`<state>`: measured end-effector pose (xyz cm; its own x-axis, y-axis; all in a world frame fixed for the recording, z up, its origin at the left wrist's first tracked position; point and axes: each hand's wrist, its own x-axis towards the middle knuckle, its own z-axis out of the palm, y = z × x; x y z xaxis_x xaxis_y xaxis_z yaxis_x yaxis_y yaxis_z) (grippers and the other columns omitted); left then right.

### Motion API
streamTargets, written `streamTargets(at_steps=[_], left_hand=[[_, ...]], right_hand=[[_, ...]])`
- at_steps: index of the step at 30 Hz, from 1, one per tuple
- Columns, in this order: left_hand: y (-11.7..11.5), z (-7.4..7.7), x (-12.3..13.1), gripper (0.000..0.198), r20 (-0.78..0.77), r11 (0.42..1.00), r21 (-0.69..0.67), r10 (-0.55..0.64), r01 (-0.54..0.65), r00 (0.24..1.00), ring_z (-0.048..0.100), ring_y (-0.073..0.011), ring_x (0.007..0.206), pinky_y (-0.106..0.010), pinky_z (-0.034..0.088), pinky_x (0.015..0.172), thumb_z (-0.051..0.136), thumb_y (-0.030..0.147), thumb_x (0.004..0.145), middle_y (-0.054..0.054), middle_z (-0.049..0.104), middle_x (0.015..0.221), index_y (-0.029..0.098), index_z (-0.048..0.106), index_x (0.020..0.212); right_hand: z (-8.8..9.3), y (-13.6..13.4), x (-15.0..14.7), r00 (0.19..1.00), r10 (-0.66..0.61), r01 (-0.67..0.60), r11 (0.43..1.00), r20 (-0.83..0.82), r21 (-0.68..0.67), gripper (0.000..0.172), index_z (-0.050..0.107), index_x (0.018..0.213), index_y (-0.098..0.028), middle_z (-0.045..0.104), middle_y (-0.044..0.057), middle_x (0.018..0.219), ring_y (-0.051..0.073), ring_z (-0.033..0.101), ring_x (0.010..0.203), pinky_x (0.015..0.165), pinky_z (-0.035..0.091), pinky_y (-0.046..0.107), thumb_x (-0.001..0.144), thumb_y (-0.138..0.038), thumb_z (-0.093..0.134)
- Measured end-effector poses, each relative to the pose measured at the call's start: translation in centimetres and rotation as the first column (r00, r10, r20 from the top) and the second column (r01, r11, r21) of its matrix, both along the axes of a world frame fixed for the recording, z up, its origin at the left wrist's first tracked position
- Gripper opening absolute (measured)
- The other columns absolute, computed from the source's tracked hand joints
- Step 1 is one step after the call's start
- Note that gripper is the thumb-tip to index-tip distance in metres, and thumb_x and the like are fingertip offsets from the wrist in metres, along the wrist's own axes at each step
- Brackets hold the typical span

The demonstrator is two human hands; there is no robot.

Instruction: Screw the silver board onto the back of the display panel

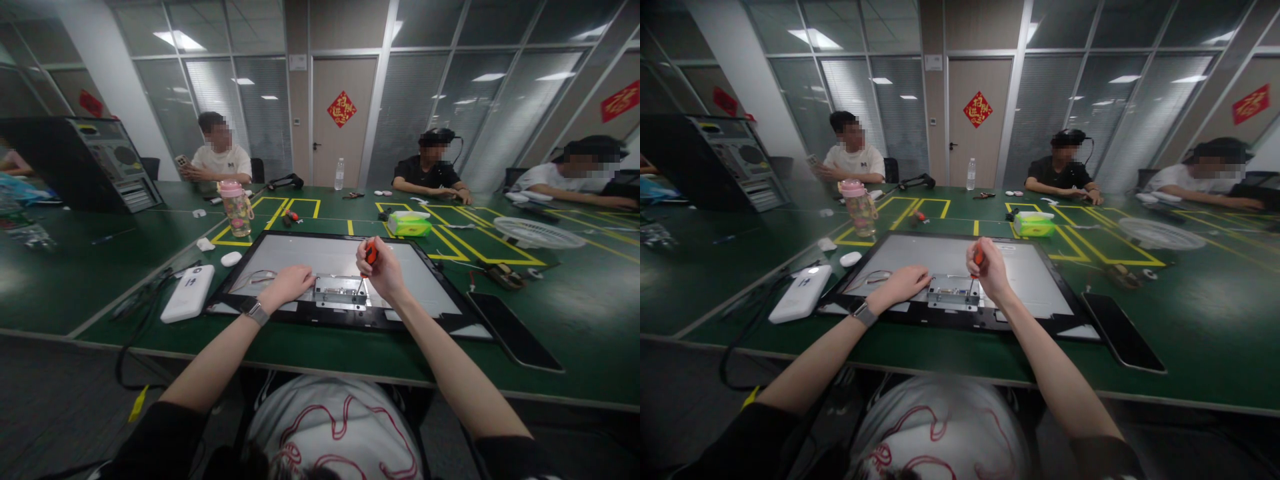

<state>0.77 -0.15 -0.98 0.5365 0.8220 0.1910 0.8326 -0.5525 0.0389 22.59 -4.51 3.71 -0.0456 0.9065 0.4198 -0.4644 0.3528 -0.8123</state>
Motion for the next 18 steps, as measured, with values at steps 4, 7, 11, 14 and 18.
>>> streamTargets(at_steps=[4,7,11,14,18], left_hand=[[0.1,-0.1,-0.01,0.034,-0.002,1.0,-0.001,-0.004,0.004,1.0,0.063,-0.0209,0.081,-0.028,0.043,0.069,0.036,0.036,0.095,-0.01,0.068,0.088,0.017,0.062,0.084],[0.15,-0.13,-0.01,0.035,-0.006,1.0,-0.002,-0.006,0.006,1.0,0.063,-0.0212,0.081,-0.028,0.043,0.069,0.036,0.036,0.095,-0.01,0.067,0.087,0.017,0.062,0.084],[0.12,-0.03,-0.01,0.035,-0.002,1.0,0.002,-0.014,0.014,1.0,0.062,-0.0212,0.08,-0.028,0.042,0.068,0.036,0.037,0.095,-0.009,0.067,0.086,0.016,0.062,0.082],[0.06,0.04,0.01,0.035,0.003,1.0,0.0,-0.02,0.02,1.0,0.062,-0.0209,0.079,-0.028,0.042,0.067,0.036,0.037,0.095,-0.009,0.067,0.086,0.016,0.061,0.081],[0.06,0.03,-0.01,0.035,0.007,1.0,-0.004,-0.018,0.018,1.0,0.062,-0.0208,0.08,-0.028,0.042,0.068,0.035,0.037,0.095,-0.009,0.067,0.086,0.017,0.06,0.082]], right_hand=[[-0.21,0.12,-0.03,1.0,0.007,-0.007,0.999,-0.001,-0.037,0.037,0.049,0.074,-0.021,0.049,-0.004,0.063,0.007,0.037,0.041,0.037,0.025,0.021,0.082,-0.055,0.058],[-0.25,0.21,-0.03,1.0,0.018,-0.018,0.999,-0.004,-0.049,0.039,0.053,0.075,-0.02,0.049,-0.004,0.06,0.007,0.037,0.04,0.036,0.025,0.021,0.082,-0.057,0.057],[-0.08,0.19,0.0,0.999,0.044,-0.045,0.998,-0.014,-0.037,0.038,0.052,0.079,-0.021,0.044,-0.006,0.054,0.005,0.026,0.036,0.037,0.017,0.02,0.084,-0.058,0.053],[0.02,0.06,0.02,0.999,0.042,-0.043,0.999,-0.012,-0.03,0.035,0.047,0.08,-0.023,0.045,-0.007,0.056,0.006,0.023,0.035,0.038,0.014,0.021,0.083,-0.057,0.054],[-0.04,-0.07,-0.01,0.999,0.049,-0.049,0.999,-0.004,-0.015,0.034,0.042,0.074,-0.023,0.046,-0.006,0.059,0.005,0.026,0.037,0.039,0.015,0.021,0.081,-0.053,0.058]])
